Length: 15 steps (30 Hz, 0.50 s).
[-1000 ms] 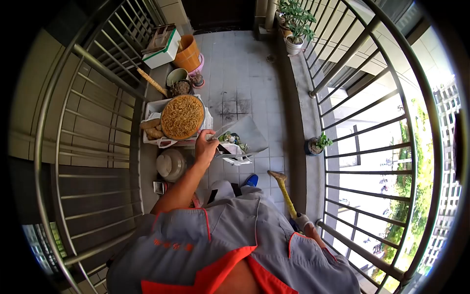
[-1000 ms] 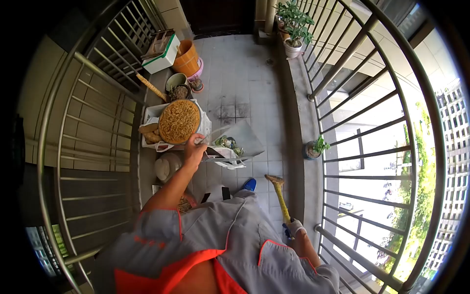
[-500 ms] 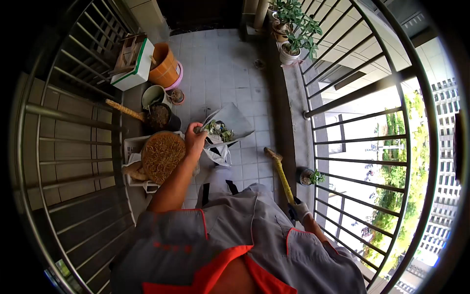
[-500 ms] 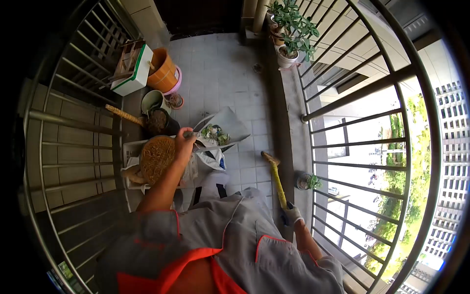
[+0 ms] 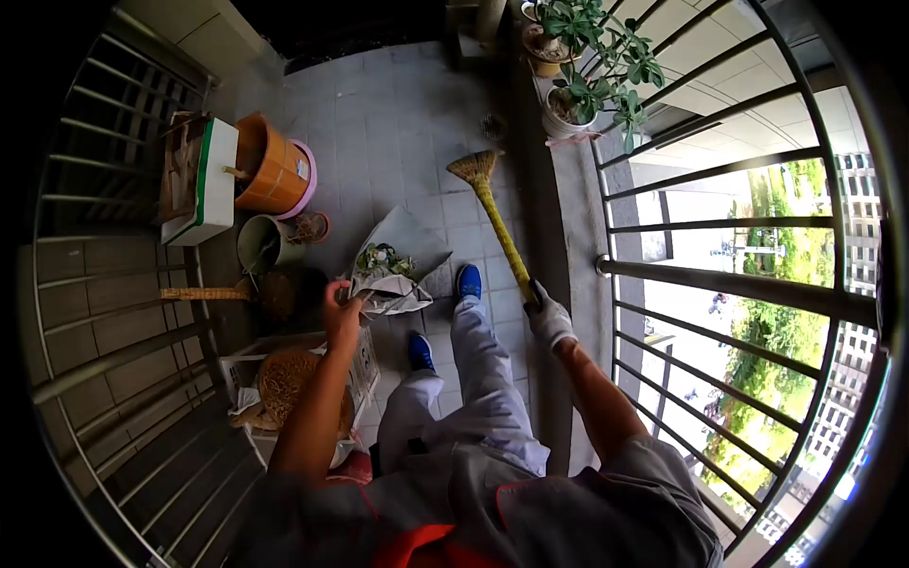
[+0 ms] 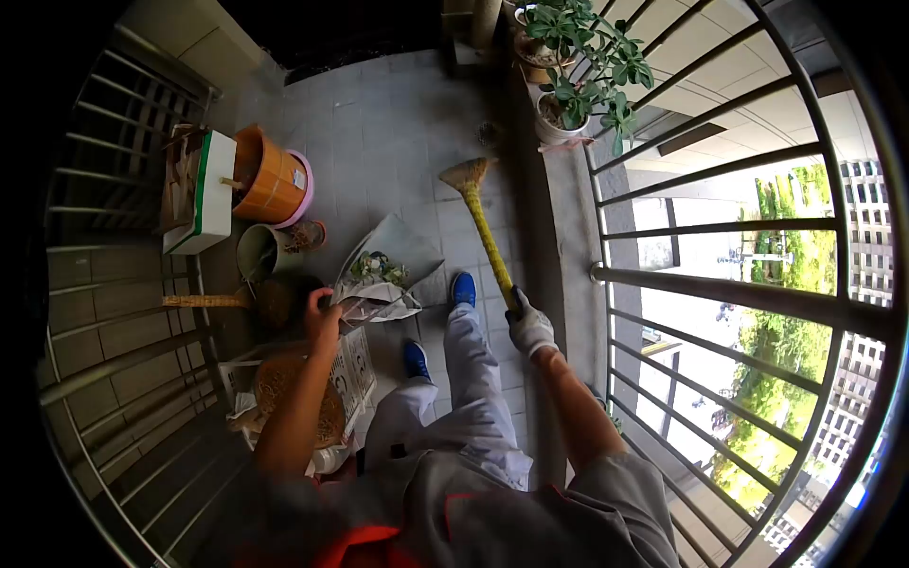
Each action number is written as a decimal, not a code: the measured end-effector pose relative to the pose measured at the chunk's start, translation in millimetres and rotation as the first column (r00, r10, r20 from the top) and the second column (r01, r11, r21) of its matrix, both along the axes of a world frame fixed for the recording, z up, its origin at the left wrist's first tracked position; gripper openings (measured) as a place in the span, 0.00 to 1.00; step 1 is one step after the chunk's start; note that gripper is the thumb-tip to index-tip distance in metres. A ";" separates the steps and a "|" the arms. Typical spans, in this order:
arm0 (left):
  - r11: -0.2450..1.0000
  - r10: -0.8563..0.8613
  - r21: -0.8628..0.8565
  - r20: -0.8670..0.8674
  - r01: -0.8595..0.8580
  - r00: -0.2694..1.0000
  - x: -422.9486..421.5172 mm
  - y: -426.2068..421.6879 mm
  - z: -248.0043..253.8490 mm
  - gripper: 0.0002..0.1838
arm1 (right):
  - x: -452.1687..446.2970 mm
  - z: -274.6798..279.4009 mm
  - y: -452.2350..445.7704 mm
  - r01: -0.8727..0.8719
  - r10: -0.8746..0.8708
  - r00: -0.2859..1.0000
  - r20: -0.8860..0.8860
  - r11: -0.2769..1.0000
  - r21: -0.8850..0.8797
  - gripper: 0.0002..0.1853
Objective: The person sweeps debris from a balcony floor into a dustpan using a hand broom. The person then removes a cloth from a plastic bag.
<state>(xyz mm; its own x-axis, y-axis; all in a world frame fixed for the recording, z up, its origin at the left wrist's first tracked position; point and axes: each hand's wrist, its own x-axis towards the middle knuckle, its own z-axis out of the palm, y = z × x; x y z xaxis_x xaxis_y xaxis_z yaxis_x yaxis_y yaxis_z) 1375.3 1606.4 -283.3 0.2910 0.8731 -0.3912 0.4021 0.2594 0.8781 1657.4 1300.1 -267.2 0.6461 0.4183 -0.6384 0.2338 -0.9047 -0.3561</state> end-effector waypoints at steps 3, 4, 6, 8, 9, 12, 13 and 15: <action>0.995 0.036 -0.094 -0.076 -0.043 0.996 37.1 11.5 -17.5 0.18 | 94.0 -79.2 77.9 -0.041 0.040 0.998 0.051 0.999 0.026 0.30; 0.988 0.069 -0.130 -0.076 -0.079 0.995 35.9 22.9 -31.3 0.19 | 116.6 -87.7 112.5 -0.034 0.033 0.998 0.058 0.999 0.030 0.30; 0.999 0.034 -0.029 0.036 -0.033 0.999 21.2 33.7 -82.3 0.17 | 176.5 -133.8 163.2 -0.027 0.020 0.997 0.069 0.996 0.089 0.30; 0.996 0.071 -0.063 0.010 -0.070 0.997 28.0 38.2 -93.2 0.18 | 234.2 -171.7 213.6 -0.037 0.027 0.995 0.098 0.994 0.100 0.31; 0.991 0.100 -0.090 -0.002 -0.099 0.995 32.6 40.2 -93.4 0.19 | 261.0 -182.4 238.4 -0.051 0.045 0.993 0.110 0.997 0.054 0.31; 0.971 0.130 -0.171 -0.221 -0.169 0.967 47.9 44.9 -78.7 0.21 | 352.4 -234.6 305.5 -0.100 0.088 0.988 0.126 0.991 0.091 0.29; 0.969 0.132 -0.175 -0.237 -0.176 0.963 57.5 44.7 -68.7 0.21 | 365.7 -242.8 314.1 -0.070 0.065 0.994 0.091 0.996 0.047 0.27; 0.940 0.185 -0.256 -0.177 -0.227 0.967 70.3 41.8 -62.5 0.22 | 363.6 -250.5 312.3 -0.086 0.087 0.996 0.018 0.995 -0.046 0.26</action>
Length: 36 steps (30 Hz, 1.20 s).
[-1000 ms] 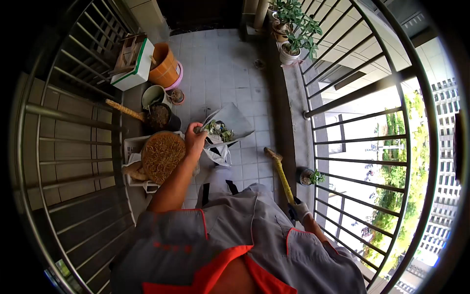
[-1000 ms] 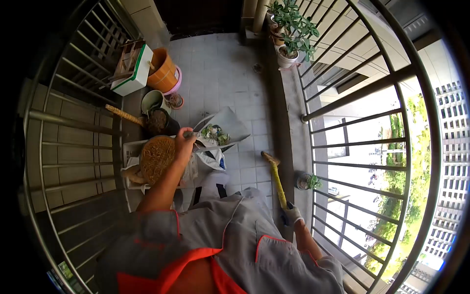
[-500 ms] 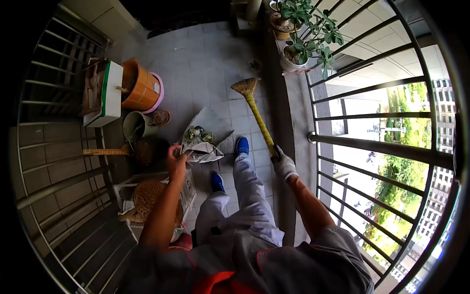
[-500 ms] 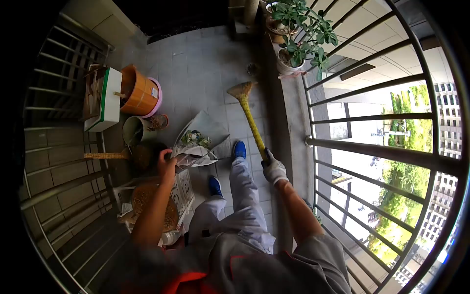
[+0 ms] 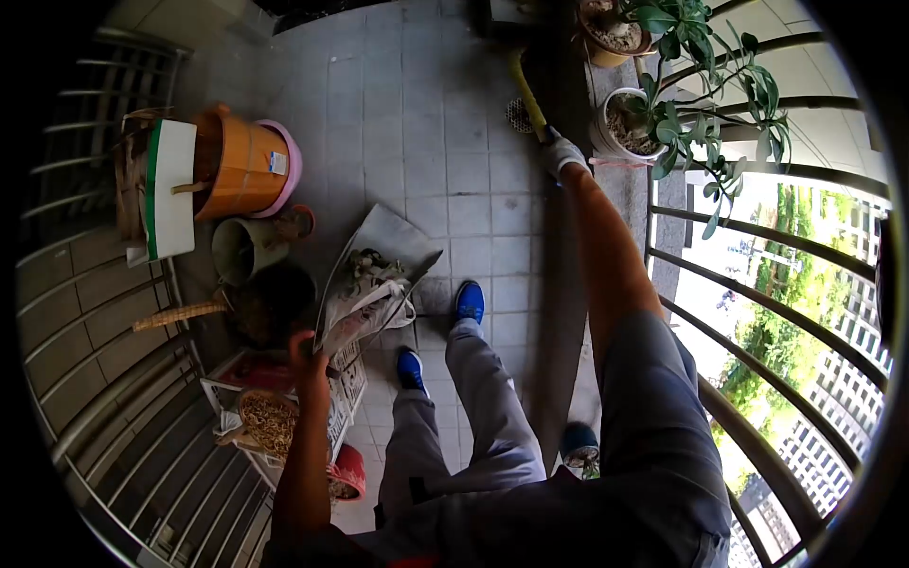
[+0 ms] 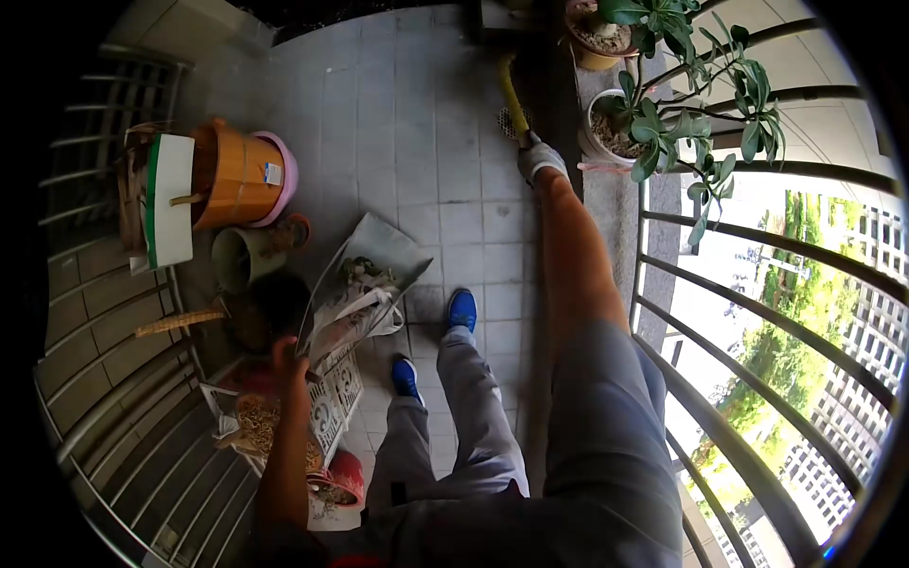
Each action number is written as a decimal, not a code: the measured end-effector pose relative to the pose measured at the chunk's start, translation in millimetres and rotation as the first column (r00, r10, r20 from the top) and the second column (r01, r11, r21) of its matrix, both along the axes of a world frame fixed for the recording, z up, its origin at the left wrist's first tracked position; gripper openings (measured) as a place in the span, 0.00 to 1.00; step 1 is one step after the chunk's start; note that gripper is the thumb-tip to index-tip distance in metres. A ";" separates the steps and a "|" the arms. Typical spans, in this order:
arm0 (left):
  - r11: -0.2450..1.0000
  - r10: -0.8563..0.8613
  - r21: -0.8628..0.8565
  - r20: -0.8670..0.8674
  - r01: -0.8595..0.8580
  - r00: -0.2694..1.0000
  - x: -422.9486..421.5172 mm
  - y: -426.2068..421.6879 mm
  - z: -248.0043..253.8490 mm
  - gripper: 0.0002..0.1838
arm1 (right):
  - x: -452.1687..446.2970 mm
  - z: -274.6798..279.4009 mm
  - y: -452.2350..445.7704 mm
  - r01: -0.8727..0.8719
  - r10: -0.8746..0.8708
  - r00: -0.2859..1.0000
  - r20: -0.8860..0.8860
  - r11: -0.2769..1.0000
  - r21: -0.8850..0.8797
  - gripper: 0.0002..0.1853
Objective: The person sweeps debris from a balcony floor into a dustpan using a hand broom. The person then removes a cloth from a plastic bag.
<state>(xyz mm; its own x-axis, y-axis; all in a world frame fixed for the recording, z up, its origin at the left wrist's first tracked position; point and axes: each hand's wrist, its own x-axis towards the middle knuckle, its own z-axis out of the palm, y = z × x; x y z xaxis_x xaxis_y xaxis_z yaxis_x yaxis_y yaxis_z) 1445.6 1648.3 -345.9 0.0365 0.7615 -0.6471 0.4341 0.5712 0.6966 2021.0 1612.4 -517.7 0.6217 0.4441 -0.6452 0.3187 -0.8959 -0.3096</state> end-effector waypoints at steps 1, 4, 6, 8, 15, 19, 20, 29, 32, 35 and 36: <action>1.000 0.001 -0.004 -0.004 -0.001 1.000 0.3 0.1 -2.9 0.22 | -2.7 -36.7 -11.3 0.103 -0.103 0.988 -0.113 0.995 0.000 0.26; 1.000 -0.024 -0.011 -0.039 0.023 0.999 -6.1 -4.9 6.0 0.23 | -54.9 -69.8 -76.3 0.352 -0.342 0.906 -0.249 0.936 -0.005 0.25; 0.995 -0.034 0.089 -0.023 0.036 0.999 -4.7 -3.5 8.2 0.22 | -134.8 -32.8 -132.8 0.460 -0.428 0.876 -0.223 0.880 0.115 0.24; 0.997 -0.026 0.066 -0.032 0.028 0.999 0.3 -2.4 26.6 0.22 | -202.9 39.5 -174.1 0.550 -0.528 0.809 -0.260 0.835 0.018 0.26; 0.998 -0.036 0.058 0.012 0.035 0.999 -10.0 -13.3 54.1 0.22 | -226.6 92.1 -167.5 0.306 -0.317 0.948 0.016 0.927 0.219 0.26; 0.998 -0.052 0.024 0.005 0.052 0.999 -14.0 -17.6 67.1 0.23 | -116.0 24.7 -83.3 0.260 -0.265 0.964 0.032 0.960 0.105 0.23; 0.999 -0.033 0.005 0.027 0.033 0.999 -14.5 -17.1 70.5 0.23 | -106.6 12.5 -80.5 0.282 -0.285 0.958 0.023 0.955 0.095 0.23; 0.995 -0.094 0.036 0.123 0.090 0.988 -22.6 -12.9 105.6 0.22 | -285.9 106.1 -284.4 0.444 -0.512 0.824 -0.244 0.850 -0.282 0.26; 0.991 -0.136 0.028 0.139 0.133 0.981 -41.3 -12.4 109.0 0.21 | -372.0 146.0 -364.3 0.546 -0.608 0.761 -0.225 0.788 -0.284 0.24; 0.986 -0.165 0.032 0.176 0.162 0.970 -60.9 -10.2 118.2 0.21 | -449.5 191.5 -415.7 0.700 -0.791 0.531 -0.303 0.611 -0.368 0.21; 0.985 -0.172 0.039 0.191 0.168 0.966 -66.1 -11.4 119.0 0.21 | -463.3 217.1 -422.4 0.696 -0.786 0.535 -0.310 0.618 -0.367 0.23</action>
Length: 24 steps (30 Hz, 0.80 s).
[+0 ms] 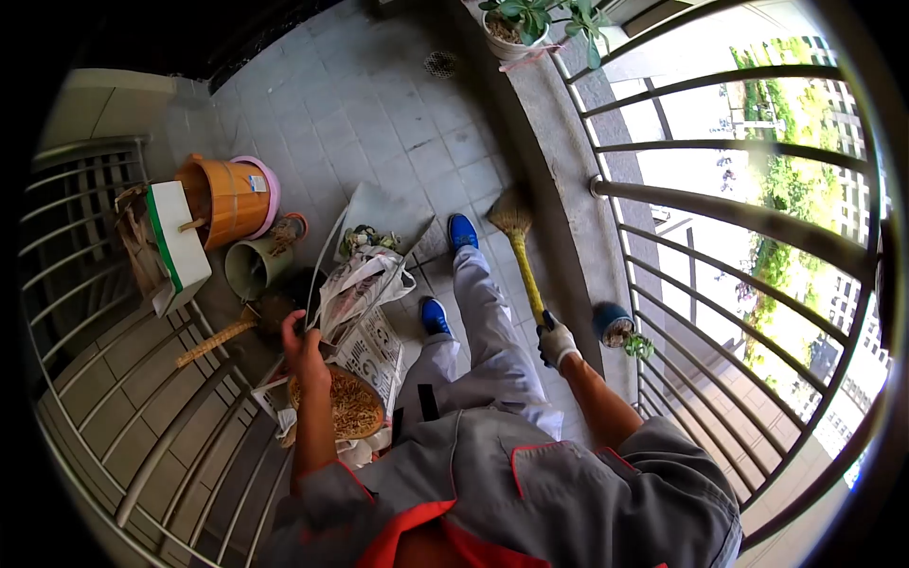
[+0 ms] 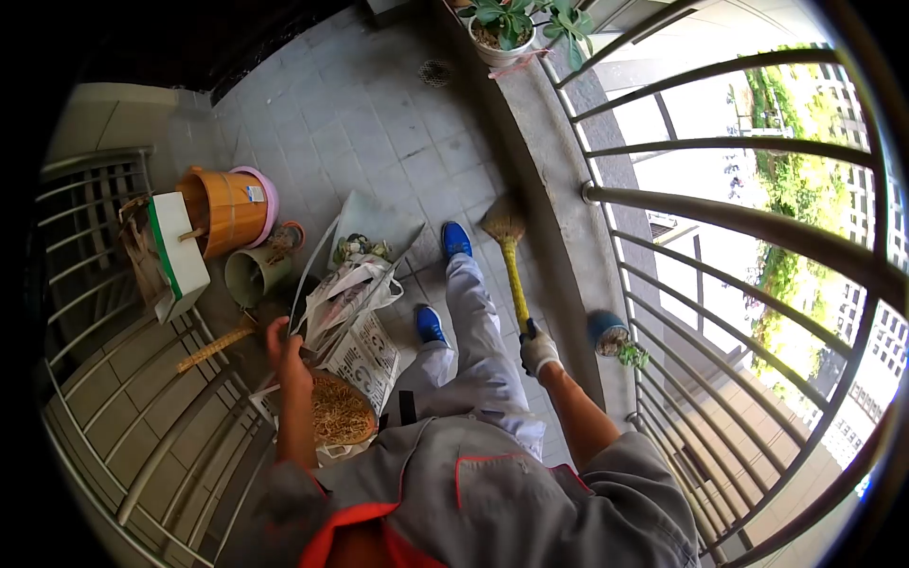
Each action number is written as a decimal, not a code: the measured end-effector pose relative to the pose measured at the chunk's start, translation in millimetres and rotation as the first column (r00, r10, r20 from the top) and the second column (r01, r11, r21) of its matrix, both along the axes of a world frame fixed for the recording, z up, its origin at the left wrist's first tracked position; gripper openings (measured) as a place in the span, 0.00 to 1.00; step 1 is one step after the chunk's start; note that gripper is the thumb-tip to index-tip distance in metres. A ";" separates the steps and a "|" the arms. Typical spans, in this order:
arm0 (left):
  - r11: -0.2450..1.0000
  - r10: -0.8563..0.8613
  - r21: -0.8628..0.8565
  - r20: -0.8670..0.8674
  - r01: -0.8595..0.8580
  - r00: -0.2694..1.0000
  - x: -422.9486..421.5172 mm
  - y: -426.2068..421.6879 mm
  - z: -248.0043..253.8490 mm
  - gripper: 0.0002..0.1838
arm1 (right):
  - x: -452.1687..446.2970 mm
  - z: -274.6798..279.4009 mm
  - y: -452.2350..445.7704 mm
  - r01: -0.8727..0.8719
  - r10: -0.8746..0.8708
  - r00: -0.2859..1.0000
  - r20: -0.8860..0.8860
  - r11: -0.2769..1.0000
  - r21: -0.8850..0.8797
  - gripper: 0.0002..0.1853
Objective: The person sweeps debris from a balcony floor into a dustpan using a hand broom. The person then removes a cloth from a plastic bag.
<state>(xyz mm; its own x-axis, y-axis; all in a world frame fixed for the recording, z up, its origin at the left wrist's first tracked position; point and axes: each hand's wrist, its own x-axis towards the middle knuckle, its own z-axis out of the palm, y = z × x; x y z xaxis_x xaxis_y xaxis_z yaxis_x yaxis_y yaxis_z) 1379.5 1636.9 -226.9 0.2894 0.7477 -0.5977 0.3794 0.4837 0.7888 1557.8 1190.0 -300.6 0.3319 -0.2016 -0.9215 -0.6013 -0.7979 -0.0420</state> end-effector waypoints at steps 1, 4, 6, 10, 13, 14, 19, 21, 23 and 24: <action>0.999 -0.030 0.042 -0.004 0.031 1.000 -16.5 3.2 -10.3 0.21 | -10.1 30.6 3.7 -0.016 0.016 1.000 0.005 1.000 -0.009 0.24; 0.996 -0.030 0.084 0.003 0.030 1.000 -33.7 4.3 -3.7 0.23 | -50.6 76.3 6.1 -0.089 0.087 0.991 0.101 0.996 0.012 0.24; 0.997 -0.032 0.077 0.017 0.031 0.999 -44.6 5.4 1.3 0.23 | -50.6 77.4 25.1 -0.195 0.179 0.960 0.217 0.979 0.054 0.26; 0.996 -0.004 0.086 0.021 0.003 1.000 -42.8 -2.4 12.9 0.23 | 6.5 33.4 104.4 -0.469 0.422 0.840 0.341 0.881 0.067 0.26; 0.996 -0.045 0.080 -0.009 0.046 0.999 -60.9 -3.8 5.9 0.23 | 75.6 -32.4 196.7 -0.682 0.636 0.718 0.283 0.724 0.103 0.27; 0.995 -0.049 0.082 -0.016 0.050 0.999 -60.9 -8.3 5.1 0.23 | 95.5 -61.5 224.0 -0.733 0.673 0.662 0.329 0.674 0.096 0.26; 0.994 -0.027 0.104 -0.036 0.030 0.999 -56.7 -22.5 10.4 0.24 | 140.9 -154.4 273.2 -0.798 0.738 0.579 0.347 0.601 0.052 0.26; 0.995 -0.035 0.094 -0.043 0.039 0.998 -63.0 -22.8 12.7 0.24 | 109.3 -170.2 206.4 -0.697 0.640 0.703 0.310 0.707 0.120 0.26; 0.995 -0.036 0.088 -0.030 0.039 0.999 -63.8 -21.8 9.9 0.24 | 71.1 -131.9 131.6 -0.635 0.618 0.762 0.192 0.772 0.036 0.29; 0.997 -0.027 0.067 -0.040 0.030 0.999 -64.1 -21.8 12.8 0.24 | 46.9 -116.5 89.7 -0.622 0.613 0.767 0.190 0.783 -0.011 0.30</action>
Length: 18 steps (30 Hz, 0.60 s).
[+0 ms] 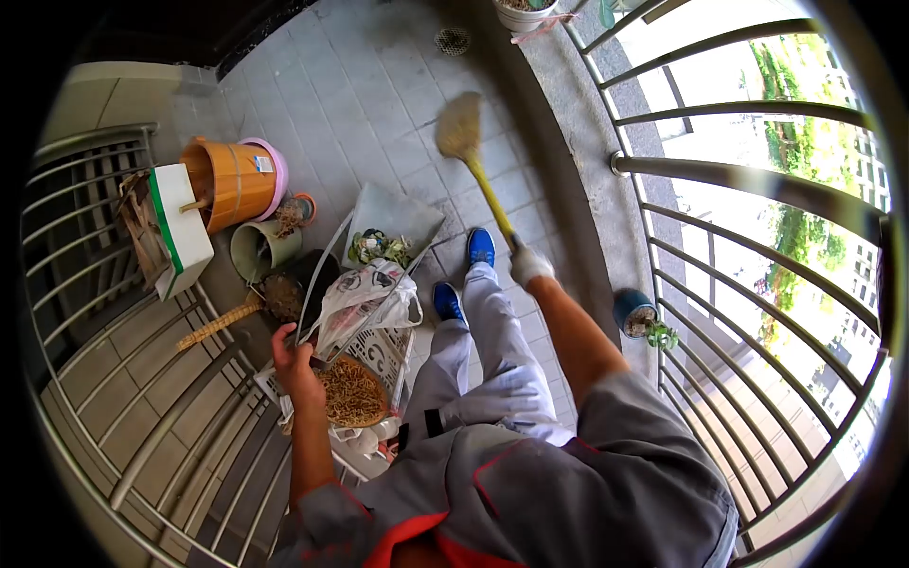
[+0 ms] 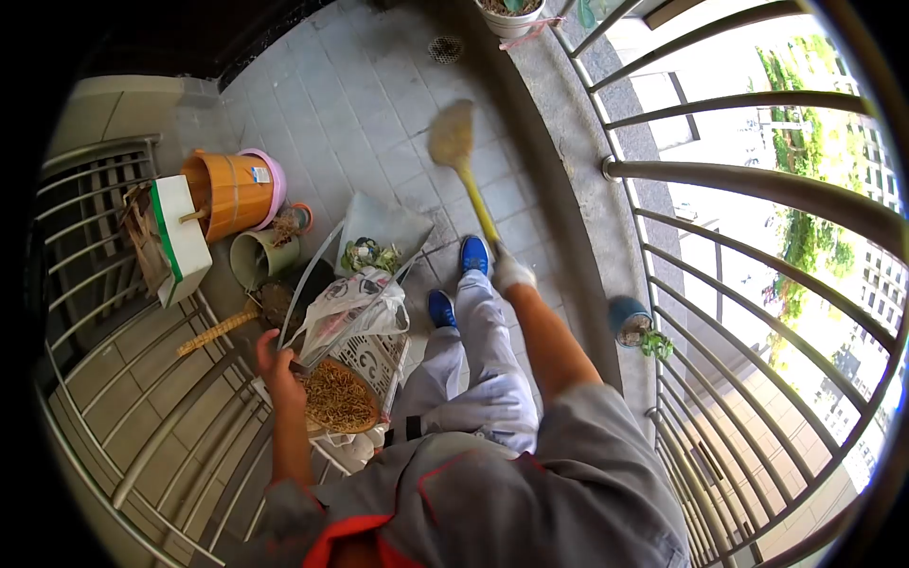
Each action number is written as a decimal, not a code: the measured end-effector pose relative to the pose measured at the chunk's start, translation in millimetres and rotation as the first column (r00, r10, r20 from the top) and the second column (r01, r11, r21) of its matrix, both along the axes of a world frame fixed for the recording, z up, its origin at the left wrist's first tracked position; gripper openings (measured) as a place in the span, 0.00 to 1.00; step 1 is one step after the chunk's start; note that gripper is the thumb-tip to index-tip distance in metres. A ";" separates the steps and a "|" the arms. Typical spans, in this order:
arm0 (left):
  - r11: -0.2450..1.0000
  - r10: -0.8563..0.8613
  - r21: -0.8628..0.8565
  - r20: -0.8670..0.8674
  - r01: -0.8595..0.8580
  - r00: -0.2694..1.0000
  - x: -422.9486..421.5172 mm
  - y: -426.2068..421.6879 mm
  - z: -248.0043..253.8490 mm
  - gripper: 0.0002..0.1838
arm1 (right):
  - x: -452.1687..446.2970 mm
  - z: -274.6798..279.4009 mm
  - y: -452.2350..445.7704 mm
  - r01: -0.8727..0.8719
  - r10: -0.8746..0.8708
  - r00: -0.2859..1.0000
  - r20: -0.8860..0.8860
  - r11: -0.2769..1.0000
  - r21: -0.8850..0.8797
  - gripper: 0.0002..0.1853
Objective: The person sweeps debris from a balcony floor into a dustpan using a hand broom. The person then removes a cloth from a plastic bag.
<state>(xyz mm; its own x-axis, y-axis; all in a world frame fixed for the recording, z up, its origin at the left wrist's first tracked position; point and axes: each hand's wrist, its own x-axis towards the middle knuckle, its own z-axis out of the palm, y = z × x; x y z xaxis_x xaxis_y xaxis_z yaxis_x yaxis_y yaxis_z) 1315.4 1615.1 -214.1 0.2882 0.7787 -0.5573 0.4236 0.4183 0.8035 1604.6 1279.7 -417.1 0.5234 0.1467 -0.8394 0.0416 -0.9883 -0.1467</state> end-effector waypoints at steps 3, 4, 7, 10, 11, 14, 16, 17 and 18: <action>1.000 0.006 -0.018 0.006 -0.006 1.000 -9.4 0.5 3.2 0.23 | -61.1 78.2 -82.6 0.088 -0.089 0.996 0.002 0.988 -0.127 0.28; 1.000 0.005 -0.010 0.018 -0.004 1.000 -10.5 1.1 3.7 0.23 | -75.4 105.5 -99.6 0.114 -0.114 0.993 0.005 0.986 -0.125 0.27; 1.000 -0.001 -0.030 -0.002 0.001 1.000 -8.3 -1.4 16.6 0.24 | -93.2 165.5 -119.1 0.131 -0.131 0.991 0.002 0.988 -0.083 0.27; 1.000 0.018 -0.013 0.023 -0.018 1.000 -16.2 2.3 14.0 0.24 | -82.9 168.1 -83.6 0.010 -0.010 1.000 0.012 1.000 -0.005 0.27; 0.999 0.035 -0.011 0.014 -0.035 0.999 -11.2 0.1 18.1 0.23 | -70.0 154.0 -61.7 -0.037 0.033 0.999 0.042 0.996 0.079 0.27; 0.999 0.028 0.014 0.024 -0.029 0.999 -9.1 -2.3 15.9 0.23 | -25.3 67.3 4.9 -0.299 0.284 0.952 0.115 0.944 0.141 0.27; 1.000 0.006 0.004 -0.001 -0.006 1.000 -2.5 -4.7 25.7 0.23 | 3.2 37.7 42.9 -0.314 0.308 0.949 0.062 0.942 0.120 0.22; 1.000 -0.013 0.004 -0.004 0.013 1.000 0.3 -4.5 28.2 0.22 | 13.3 28.0 45.1 -0.306 0.303 0.952 0.041 0.949 0.077 0.22; 1.000 -0.031 0.001 -0.010 0.031 0.999 1.7 -5.9 32.1 0.22 | 15.1 23.4 42.1 -0.298 0.297 0.955 0.016 0.954 0.032 0.22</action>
<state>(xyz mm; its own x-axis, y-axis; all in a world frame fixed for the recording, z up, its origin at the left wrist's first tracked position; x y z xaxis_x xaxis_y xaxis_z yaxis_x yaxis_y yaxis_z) 1317.1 1609.2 -182.0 0.3067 0.7702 -0.5592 0.4439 0.4040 0.7998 1619.7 1321.9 -393.7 0.4607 0.3248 -0.8260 0.3348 -0.9255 -0.1773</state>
